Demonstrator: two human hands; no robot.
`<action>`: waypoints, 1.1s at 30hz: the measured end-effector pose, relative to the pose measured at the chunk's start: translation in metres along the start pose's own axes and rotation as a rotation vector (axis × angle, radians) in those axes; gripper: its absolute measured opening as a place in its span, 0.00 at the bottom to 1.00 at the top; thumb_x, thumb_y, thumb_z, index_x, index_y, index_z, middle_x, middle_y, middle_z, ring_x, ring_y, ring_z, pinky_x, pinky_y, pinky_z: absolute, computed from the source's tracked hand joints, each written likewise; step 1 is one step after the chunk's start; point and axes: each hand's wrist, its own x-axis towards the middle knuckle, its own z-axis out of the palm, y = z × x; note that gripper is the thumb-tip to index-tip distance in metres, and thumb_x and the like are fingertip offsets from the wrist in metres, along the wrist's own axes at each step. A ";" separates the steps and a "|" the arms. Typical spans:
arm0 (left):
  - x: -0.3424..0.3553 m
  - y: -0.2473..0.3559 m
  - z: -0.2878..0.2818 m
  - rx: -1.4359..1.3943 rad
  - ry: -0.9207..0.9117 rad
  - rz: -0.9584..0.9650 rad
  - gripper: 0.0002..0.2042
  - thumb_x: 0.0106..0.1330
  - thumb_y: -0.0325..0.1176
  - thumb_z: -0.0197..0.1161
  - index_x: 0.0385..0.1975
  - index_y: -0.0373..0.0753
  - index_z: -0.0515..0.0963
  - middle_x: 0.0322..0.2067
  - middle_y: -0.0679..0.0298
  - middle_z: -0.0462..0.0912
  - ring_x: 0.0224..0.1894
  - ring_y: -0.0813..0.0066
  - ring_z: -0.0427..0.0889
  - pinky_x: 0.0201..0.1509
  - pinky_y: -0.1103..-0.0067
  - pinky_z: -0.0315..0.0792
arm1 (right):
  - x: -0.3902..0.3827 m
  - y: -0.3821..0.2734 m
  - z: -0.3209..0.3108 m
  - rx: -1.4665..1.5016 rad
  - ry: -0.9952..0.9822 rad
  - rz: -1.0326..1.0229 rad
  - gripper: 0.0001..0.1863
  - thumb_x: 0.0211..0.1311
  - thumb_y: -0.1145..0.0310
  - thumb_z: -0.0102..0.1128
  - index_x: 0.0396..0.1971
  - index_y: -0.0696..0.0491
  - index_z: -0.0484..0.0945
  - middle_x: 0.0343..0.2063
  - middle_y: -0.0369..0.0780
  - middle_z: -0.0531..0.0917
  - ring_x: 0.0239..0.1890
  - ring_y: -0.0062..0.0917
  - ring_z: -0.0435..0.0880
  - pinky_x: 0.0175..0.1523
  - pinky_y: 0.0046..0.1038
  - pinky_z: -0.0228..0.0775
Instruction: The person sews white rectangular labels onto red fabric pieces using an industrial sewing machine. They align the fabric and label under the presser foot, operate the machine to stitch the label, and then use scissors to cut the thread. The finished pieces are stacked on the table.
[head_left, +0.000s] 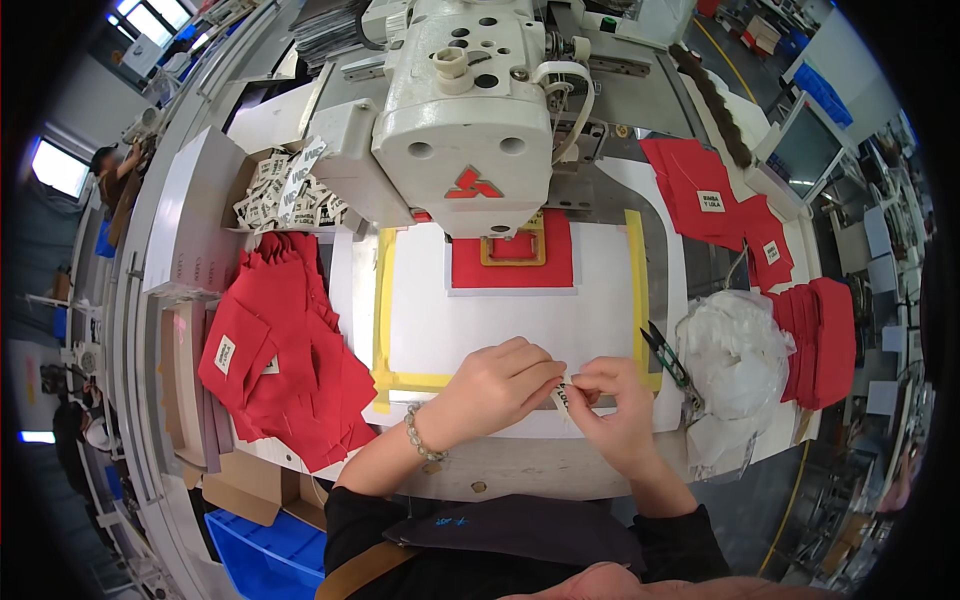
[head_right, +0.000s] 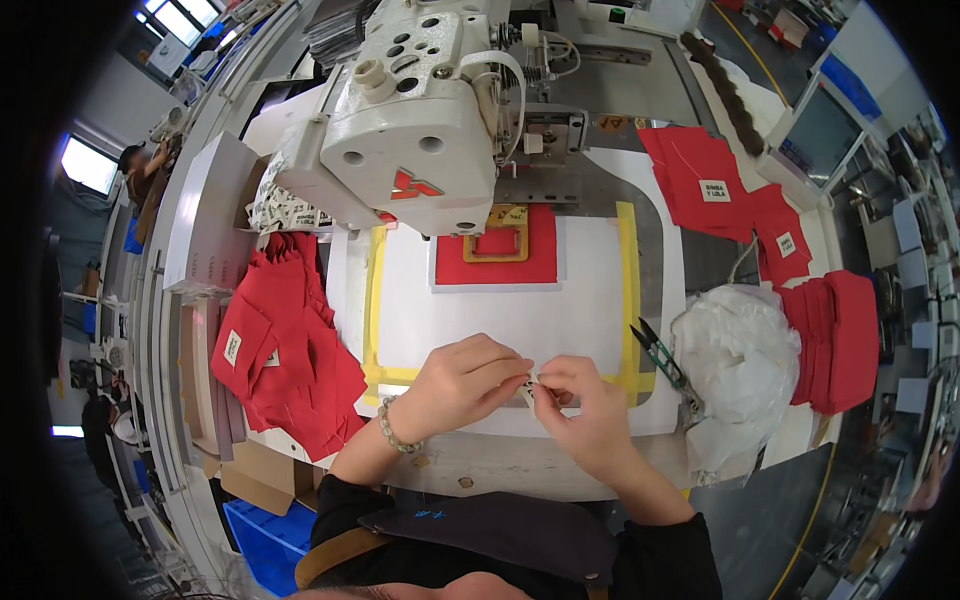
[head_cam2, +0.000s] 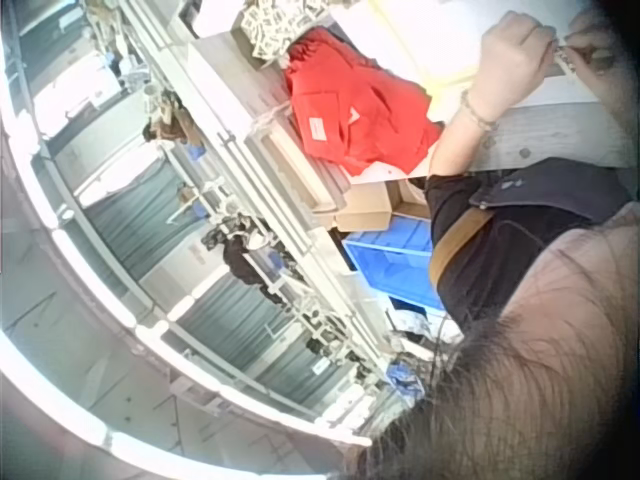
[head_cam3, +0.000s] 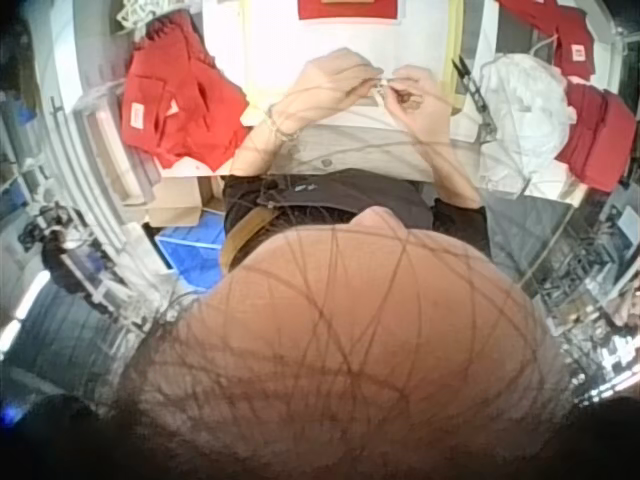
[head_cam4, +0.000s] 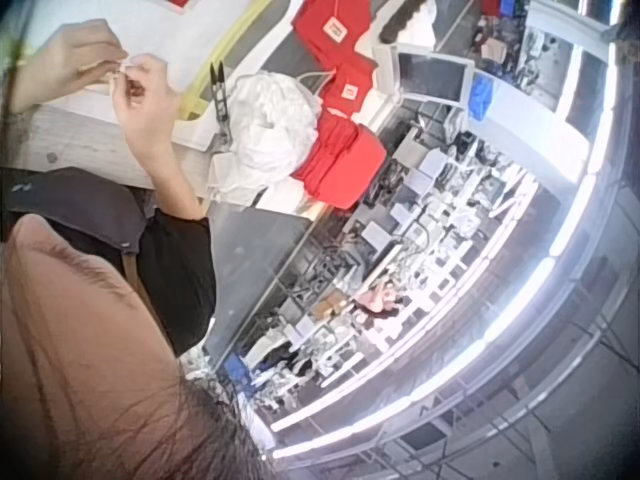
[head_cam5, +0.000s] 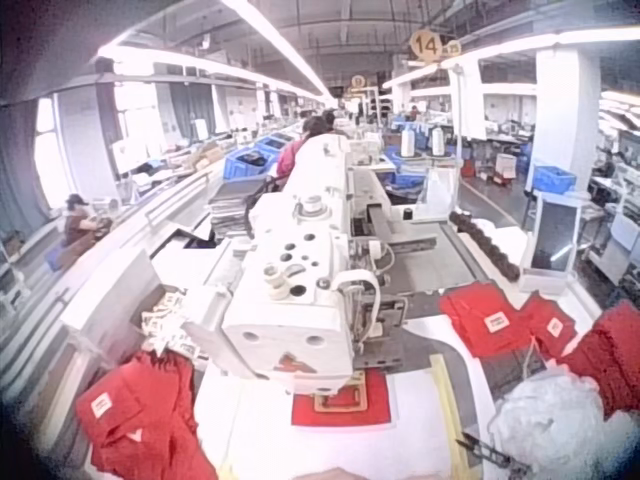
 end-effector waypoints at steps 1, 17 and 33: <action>0.000 0.001 0.001 0.023 0.002 0.013 0.10 0.50 0.23 0.71 0.33 0.37 0.82 0.29 0.65 0.81 0.29 0.69 0.80 0.29 0.77 0.76 | 0.000 -0.001 0.001 0.002 0.007 0.002 0.13 0.54 0.82 0.66 0.38 0.57 0.74 0.29 0.38 0.83 0.26 0.20 0.84 0.32 0.19 0.76; -0.002 -0.023 -0.025 -0.027 -0.014 -0.201 0.05 0.46 0.20 0.63 0.22 0.37 0.76 0.22 0.63 0.76 0.26 0.66 0.77 0.30 0.74 0.74 | -0.001 0.008 -0.002 0.126 0.019 0.140 0.10 0.54 0.82 0.66 0.34 0.57 0.75 0.31 0.36 0.80 0.25 0.16 0.77 0.31 0.18 0.70; -0.018 -0.008 -0.015 -0.270 -0.184 -0.387 0.10 0.54 0.33 0.74 0.28 0.37 0.79 0.24 0.64 0.78 0.24 0.72 0.79 0.27 0.80 0.73 | 0.009 0.031 -0.004 0.496 -0.020 0.455 0.13 0.57 0.83 0.64 0.42 0.61 0.74 0.35 0.37 0.79 0.34 0.15 0.82 0.37 0.16 0.73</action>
